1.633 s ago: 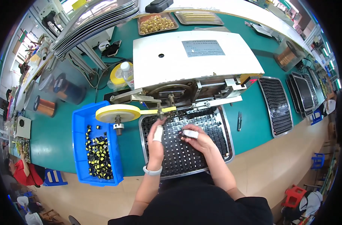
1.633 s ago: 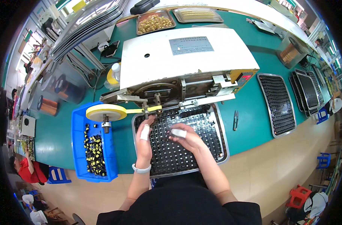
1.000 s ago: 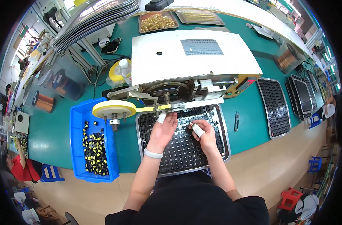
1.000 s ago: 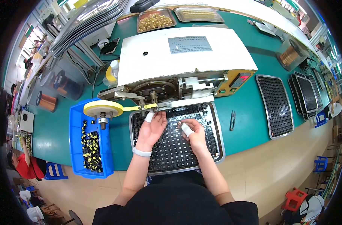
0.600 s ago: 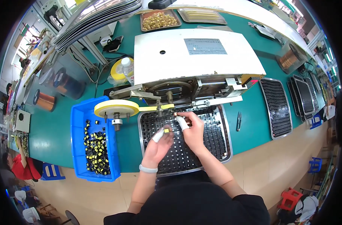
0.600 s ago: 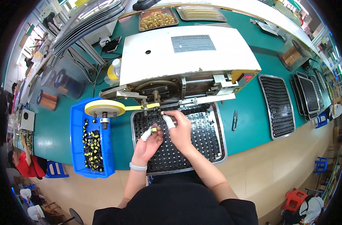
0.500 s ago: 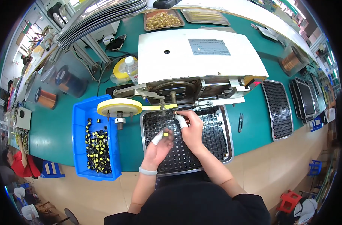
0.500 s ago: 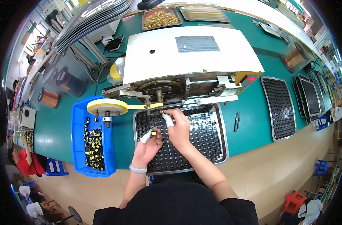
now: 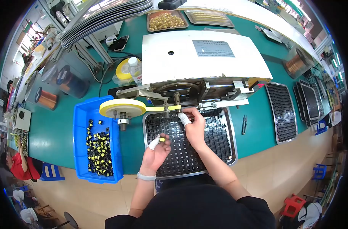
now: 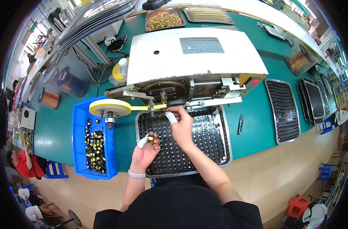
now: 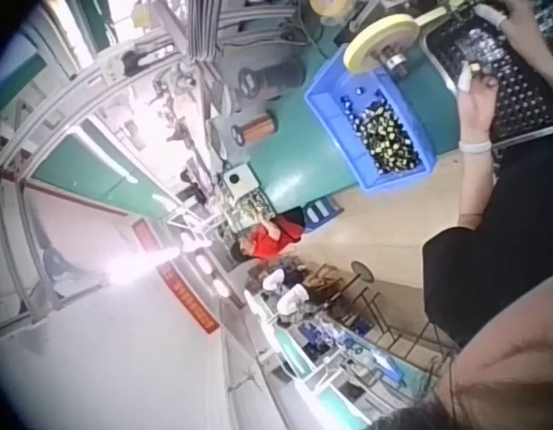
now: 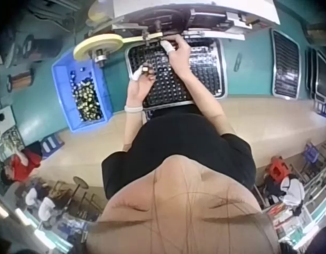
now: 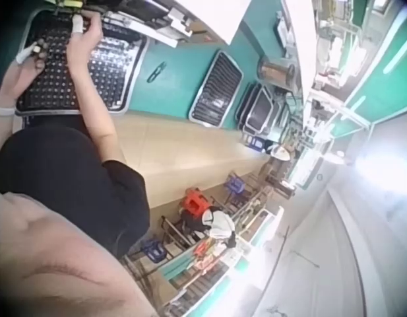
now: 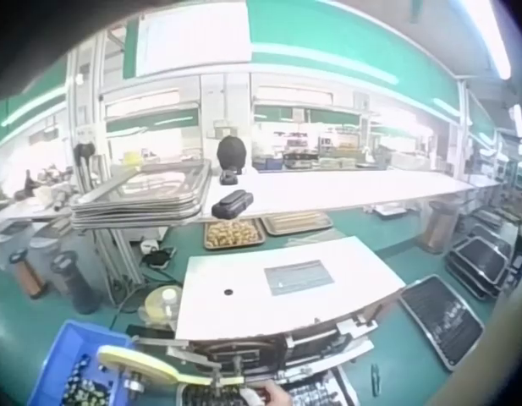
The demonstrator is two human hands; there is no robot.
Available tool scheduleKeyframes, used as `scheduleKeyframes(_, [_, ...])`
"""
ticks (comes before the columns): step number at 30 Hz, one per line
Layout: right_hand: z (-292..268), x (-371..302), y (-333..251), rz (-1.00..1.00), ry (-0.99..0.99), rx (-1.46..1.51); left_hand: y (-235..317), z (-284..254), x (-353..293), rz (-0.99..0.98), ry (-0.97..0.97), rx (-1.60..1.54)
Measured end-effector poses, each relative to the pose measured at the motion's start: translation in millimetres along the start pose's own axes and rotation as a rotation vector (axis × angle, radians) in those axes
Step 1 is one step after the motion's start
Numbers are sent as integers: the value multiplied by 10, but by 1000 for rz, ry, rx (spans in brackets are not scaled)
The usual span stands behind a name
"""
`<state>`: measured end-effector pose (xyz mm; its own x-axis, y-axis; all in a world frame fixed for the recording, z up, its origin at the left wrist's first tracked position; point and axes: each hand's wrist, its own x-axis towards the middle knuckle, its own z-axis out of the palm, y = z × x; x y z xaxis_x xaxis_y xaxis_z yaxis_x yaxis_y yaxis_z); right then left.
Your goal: The person assembles electronic components using a specialized taping machine at an industrial workstation.
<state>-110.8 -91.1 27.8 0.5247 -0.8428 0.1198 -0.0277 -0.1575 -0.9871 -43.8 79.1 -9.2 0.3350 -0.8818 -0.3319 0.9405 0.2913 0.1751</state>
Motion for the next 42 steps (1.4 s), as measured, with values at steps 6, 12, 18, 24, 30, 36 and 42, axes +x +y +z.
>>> scheduleKeyframes(6, [-224,-27,321,289,-297,152,-31,24,42,-13,6,-29])
scheduleKeyframes(12, [-404,-102,290,347,-298,282,18,114,222,-43,13,-15])
scheduleKeyframes(18, [-588,-162,104,14,-230,-376,31,237,582,-84,-28,150])
scheduleKeyframes(24, [-653,-220,132,264,-171,80,-108,426,876,-71,-51,95])
scheduleKeyframes(30, [-562,-176,85,277,-85,26,-132,400,730,-98,-164,78])
scheduleKeyframes(36, [-133,-65,-87,207,-94,8,-58,249,214,-11,-84,83])
scheduleKeyframes(42, [74,-71,-137,109,21,-96,30,123,-39,42,-28,125])
